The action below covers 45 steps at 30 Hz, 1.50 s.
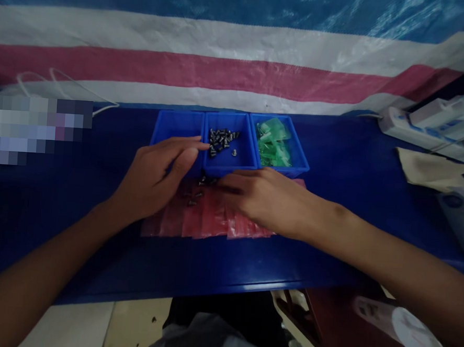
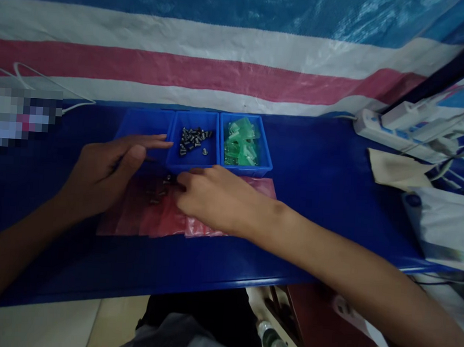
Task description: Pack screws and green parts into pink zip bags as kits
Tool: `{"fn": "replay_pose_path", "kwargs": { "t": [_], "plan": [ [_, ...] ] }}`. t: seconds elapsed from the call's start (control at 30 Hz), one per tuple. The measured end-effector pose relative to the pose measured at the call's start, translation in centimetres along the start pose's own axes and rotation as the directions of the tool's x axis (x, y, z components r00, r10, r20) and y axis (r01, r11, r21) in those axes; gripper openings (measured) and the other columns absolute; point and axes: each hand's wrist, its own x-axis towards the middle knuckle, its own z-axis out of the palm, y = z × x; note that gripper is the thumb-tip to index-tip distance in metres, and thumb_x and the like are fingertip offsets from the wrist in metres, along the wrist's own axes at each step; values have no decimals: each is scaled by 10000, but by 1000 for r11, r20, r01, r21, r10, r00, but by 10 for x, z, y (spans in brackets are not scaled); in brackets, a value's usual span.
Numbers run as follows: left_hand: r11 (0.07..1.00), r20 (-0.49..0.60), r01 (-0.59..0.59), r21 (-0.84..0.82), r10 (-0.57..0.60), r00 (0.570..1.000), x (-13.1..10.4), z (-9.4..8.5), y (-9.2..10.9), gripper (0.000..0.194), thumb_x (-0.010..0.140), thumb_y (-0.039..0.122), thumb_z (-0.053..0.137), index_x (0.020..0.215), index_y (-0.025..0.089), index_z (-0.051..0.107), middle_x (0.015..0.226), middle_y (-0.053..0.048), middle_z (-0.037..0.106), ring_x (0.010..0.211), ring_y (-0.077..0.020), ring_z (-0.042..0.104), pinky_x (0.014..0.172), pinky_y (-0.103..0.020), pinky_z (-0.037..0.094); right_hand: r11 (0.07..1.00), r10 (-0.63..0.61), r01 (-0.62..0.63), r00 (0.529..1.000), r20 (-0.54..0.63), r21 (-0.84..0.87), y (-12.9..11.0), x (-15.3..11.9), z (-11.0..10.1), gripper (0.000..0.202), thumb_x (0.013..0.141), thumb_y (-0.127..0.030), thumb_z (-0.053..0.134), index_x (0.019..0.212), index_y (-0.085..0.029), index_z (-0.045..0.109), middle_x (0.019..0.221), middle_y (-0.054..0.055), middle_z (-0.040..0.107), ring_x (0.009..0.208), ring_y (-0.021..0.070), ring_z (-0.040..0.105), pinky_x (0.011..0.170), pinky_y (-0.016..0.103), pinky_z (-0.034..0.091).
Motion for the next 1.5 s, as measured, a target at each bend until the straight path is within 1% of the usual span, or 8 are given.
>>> {"fn": "replay_pose_path", "kwargs": {
  "t": [0.2,0.43,0.6,0.7,0.87,1.07,1.2,1.5],
  "plan": [
    [968,-17,-243,68,244,970,-3,8,-9,324,1195,331,463,1360,212,715,1368,-57,812,1392,-243,727,1188,-464,640,929,197,17,822,-534,369,-6,-21,24,216,1114,-111,622,1243,-93,794,1120,92,848,1003,153,814,892,257,682],
    [928,10,-309,209,314,950,-6,10,-12,299,1169,321,527,1378,220,715,1384,-96,802,1386,-293,732,1079,-480,705,539,531,20,767,-359,842,-8,-24,19,215,965,-126,849,1167,-200,859,1125,53,843,939,144,820,805,244,683],
    [910,2,-345,230,354,935,-5,11,-11,291,1157,292,546,1361,194,728,1359,-122,809,1379,-312,736,1078,-464,704,-112,520,20,853,42,993,-12,-20,20,147,1005,-307,831,993,-163,807,670,-24,761,498,119,726,461,181,584],
    [910,8,-343,233,351,937,-6,10,-10,282,1151,285,558,1348,189,735,1359,-128,809,1388,-322,729,1076,-465,706,-244,546,-31,822,163,969,-12,-16,23,350,967,-466,868,841,-154,768,625,-2,744,455,140,713,390,184,544],
    [878,15,-388,281,400,916,-6,10,-10,277,1158,272,542,1326,148,724,1345,-148,810,1376,-332,735,1055,-471,713,-56,715,105,699,-34,993,-7,-18,19,391,1097,-484,699,1391,-231,745,1211,109,861,1003,254,871,740,355,739],
    [867,-3,-401,295,421,907,-5,11,-10,252,1155,252,550,1302,138,721,1328,-132,819,1349,-328,752,1026,-457,723,943,275,-166,876,-395,288,-5,-29,30,224,1104,-140,620,1197,-142,824,1073,120,853,944,240,809,831,374,677],
    [866,6,-407,290,423,906,-6,12,-11,250,1147,232,556,1306,119,713,1344,-148,810,1359,-343,744,1040,-485,718,992,125,-129,953,-277,3,-8,-26,41,186,1069,-81,645,1129,-122,816,1092,118,818,972,251,741,783,355,629],
    [899,17,-369,237,376,927,-8,12,-15,280,1129,251,608,1384,207,714,1396,-110,794,1427,-311,702,1119,-458,684,938,222,-82,889,-400,338,-8,-26,41,230,1108,-103,570,1079,-173,788,1108,91,751,992,186,724,829,309,626]
  ]
}}
